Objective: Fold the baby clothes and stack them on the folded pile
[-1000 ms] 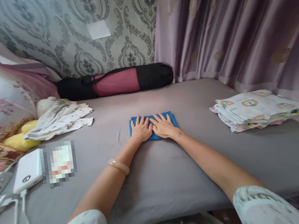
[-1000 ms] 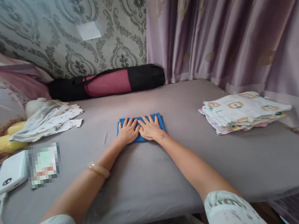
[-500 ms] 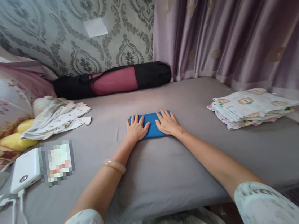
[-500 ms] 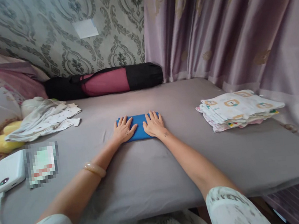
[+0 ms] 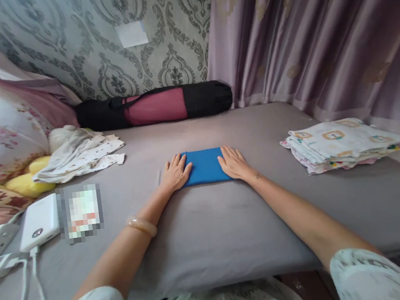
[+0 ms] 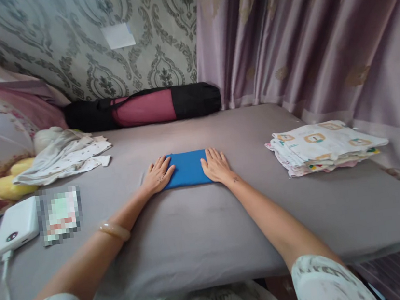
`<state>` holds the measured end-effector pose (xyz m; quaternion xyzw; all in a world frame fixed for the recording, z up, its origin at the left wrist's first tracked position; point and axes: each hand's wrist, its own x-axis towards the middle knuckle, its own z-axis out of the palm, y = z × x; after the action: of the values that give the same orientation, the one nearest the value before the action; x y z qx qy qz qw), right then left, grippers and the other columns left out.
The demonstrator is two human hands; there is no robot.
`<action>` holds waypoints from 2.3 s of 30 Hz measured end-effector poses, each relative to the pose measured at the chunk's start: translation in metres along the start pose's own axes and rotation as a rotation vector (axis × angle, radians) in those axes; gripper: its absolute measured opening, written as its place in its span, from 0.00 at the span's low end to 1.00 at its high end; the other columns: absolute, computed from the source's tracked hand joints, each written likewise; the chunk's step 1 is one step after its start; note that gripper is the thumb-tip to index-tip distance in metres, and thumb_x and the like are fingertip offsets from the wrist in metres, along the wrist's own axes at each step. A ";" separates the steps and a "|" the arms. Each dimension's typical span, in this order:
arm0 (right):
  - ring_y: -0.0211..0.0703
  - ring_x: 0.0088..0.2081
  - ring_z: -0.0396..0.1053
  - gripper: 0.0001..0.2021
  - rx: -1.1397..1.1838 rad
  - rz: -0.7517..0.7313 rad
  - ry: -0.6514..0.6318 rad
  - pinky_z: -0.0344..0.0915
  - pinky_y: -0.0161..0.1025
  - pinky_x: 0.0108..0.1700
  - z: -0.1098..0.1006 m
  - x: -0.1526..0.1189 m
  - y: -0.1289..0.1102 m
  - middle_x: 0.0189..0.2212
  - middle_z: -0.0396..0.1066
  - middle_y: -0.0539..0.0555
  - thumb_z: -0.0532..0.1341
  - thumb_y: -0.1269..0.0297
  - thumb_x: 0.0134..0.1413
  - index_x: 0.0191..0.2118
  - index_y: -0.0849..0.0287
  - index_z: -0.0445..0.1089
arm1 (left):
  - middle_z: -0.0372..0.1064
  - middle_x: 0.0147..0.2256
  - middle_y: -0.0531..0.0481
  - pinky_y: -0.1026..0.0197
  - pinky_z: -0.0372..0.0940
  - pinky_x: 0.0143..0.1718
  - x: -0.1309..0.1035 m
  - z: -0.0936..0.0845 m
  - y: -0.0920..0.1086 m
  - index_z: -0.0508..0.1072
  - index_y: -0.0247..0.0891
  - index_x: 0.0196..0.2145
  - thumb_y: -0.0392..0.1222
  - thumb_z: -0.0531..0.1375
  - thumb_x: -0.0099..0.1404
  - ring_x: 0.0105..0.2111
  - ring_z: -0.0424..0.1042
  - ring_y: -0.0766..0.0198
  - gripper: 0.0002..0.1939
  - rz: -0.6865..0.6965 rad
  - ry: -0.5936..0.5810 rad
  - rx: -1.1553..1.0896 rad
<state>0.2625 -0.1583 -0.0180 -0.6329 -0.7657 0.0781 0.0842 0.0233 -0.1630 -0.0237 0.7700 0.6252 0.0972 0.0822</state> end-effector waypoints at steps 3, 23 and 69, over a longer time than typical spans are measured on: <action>0.51 0.68 0.42 0.32 -0.022 -0.003 0.004 0.39 0.51 0.67 0.004 0.000 0.003 0.68 0.45 0.63 0.38 0.54 0.66 0.68 0.71 0.46 | 0.43 0.68 0.41 0.44 0.39 0.65 -0.001 0.002 -0.002 0.51 0.37 0.67 0.57 0.39 0.71 0.68 0.41 0.53 0.33 -0.003 -0.008 0.001; 0.51 0.69 0.34 0.33 0.033 -0.126 -0.081 0.30 0.57 0.67 0.018 0.000 -0.085 0.69 0.38 0.61 0.38 0.48 0.67 0.69 0.64 0.45 | 0.65 0.58 0.46 0.57 0.53 0.63 -0.005 -0.005 -0.012 0.68 0.36 0.57 0.48 0.43 0.71 0.60 0.62 0.60 0.25 -0.171 0.314 -0.604; 0.54 0.69 0.38 0.29 -0.072 -0.187 -0.037 0.36 0.59 0.67 0.002 0.006 -0.012 0.68 0.46 0.60 0.41 0.54 0.67 0.67 0.61 0.52 | 0.45 0.68 0.47 0.45 0.40 0.66 -0.005 0.005 -0.005 0.54 0.43 0.66 0.56 0.40 0.72 0.68 0.41 0.53 0.30 0.036 0.039 -0.040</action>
<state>0.2497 -0.1549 -0.0173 -0.5599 -0.8250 0.0541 0.0539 0.0184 -0.1671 -0.0300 0.7773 0.6107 0.1259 0.0836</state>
